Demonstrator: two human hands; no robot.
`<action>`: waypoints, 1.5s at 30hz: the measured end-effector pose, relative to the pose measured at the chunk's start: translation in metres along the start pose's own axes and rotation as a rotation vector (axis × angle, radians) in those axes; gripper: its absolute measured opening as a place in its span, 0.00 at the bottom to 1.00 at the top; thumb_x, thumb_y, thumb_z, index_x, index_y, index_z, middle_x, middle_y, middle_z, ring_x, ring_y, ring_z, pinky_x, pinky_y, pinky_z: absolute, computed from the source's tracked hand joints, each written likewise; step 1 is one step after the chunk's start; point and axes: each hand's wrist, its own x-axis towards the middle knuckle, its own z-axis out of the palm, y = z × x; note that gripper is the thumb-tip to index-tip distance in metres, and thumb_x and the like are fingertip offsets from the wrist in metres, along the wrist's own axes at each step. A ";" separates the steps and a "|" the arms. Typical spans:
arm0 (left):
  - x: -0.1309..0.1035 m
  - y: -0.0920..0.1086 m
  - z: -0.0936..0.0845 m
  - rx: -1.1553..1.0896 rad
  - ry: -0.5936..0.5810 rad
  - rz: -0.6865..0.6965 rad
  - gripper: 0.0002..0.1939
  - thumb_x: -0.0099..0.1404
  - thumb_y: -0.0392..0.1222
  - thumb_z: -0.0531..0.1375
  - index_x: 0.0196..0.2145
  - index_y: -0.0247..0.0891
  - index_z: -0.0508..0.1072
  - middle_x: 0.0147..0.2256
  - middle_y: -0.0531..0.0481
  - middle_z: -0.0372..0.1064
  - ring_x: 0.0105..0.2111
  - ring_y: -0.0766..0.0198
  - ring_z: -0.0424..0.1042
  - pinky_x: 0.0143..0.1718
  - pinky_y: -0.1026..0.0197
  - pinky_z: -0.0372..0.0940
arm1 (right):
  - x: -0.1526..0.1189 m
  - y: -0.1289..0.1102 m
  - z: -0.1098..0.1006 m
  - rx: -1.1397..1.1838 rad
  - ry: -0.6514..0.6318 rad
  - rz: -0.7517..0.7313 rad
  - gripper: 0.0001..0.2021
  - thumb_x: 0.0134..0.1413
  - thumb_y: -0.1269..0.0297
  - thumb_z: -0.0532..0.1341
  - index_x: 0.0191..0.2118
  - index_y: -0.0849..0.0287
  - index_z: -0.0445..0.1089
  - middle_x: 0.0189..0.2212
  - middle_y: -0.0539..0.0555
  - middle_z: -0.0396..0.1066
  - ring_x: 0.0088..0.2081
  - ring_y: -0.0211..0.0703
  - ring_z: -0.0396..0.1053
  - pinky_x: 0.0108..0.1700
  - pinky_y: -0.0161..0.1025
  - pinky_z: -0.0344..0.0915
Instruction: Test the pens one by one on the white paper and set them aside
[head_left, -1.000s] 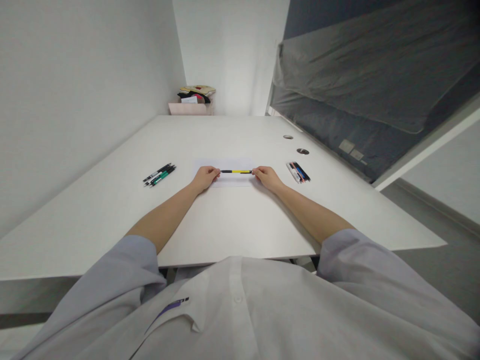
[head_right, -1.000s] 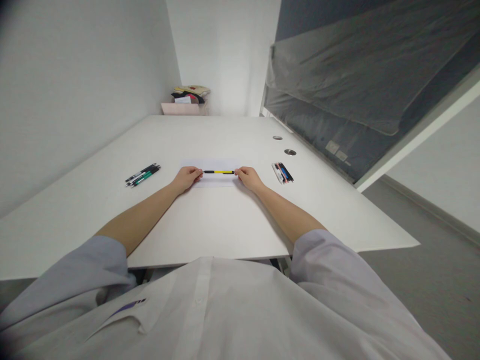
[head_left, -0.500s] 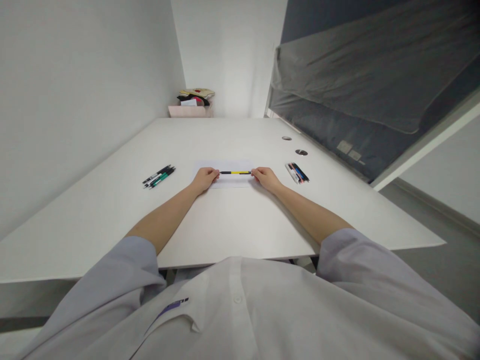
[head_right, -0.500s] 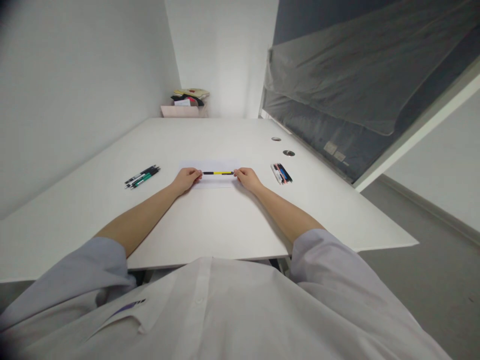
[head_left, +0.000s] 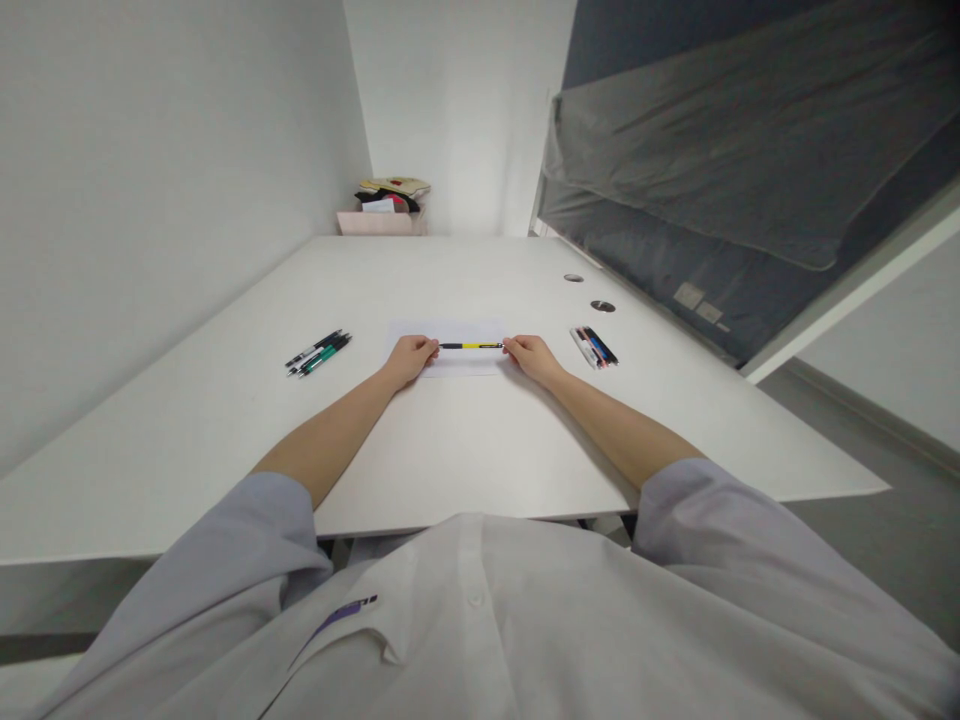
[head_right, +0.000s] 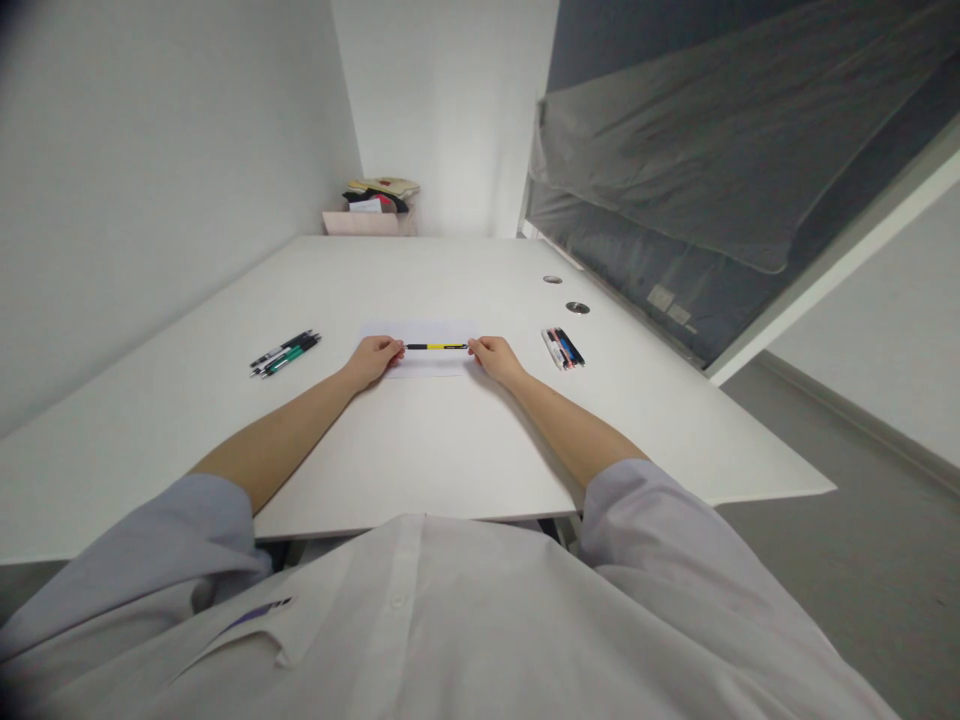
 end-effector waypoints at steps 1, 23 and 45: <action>0.000 0.000 0.000 0.000 -0.001 0.001 0.16 0.60 0.51 0.64 0.24 0.35 0.74 0.24 0.49 0.70 0.25 0.67 0.64 0.31 0.61 0.60 | 0.000 0.000 0.000 0.000 0.000 0.000 0.24 0.52 0.40 0.55 0.26 0.58 0.70 0.17 0.47 0.61 0.23 0.38 0.56 0.29 0.37 0.53; -0.001 0.002 0.000 -0.005 0.000 0.015 0.15 0.60 0.48 0.63 0.23 0.35 0.72 0.22 0.50 0.69 0.23 0.68 0.63 0.29 0.62 0.58 | 0.001 0.002 0.000 0.008 0.002 0.000 0.22 0.54 0.43 0.56 0.26 0.59 0.70 0.18 0.48 0.62 0.23 0.38 0.57 0.29 0.37 0.54; 0.003 -0.003 -0.001 0.038 -0.013 0.043 0.15 0.60 0.50 0.63 0.24 0.35 0.72 0.23 0.50 0.69 0.23 0.67 0.64 0.29 0.62 0.58 | 0.002 0.001 0.000 0.022 -0.008 -0.005 0.19 0.56 0.47 0.56 0.26 0.58 0.68 0.18 0.46 0.61 0.22 0.37 0.56 0.28 0.36 0.53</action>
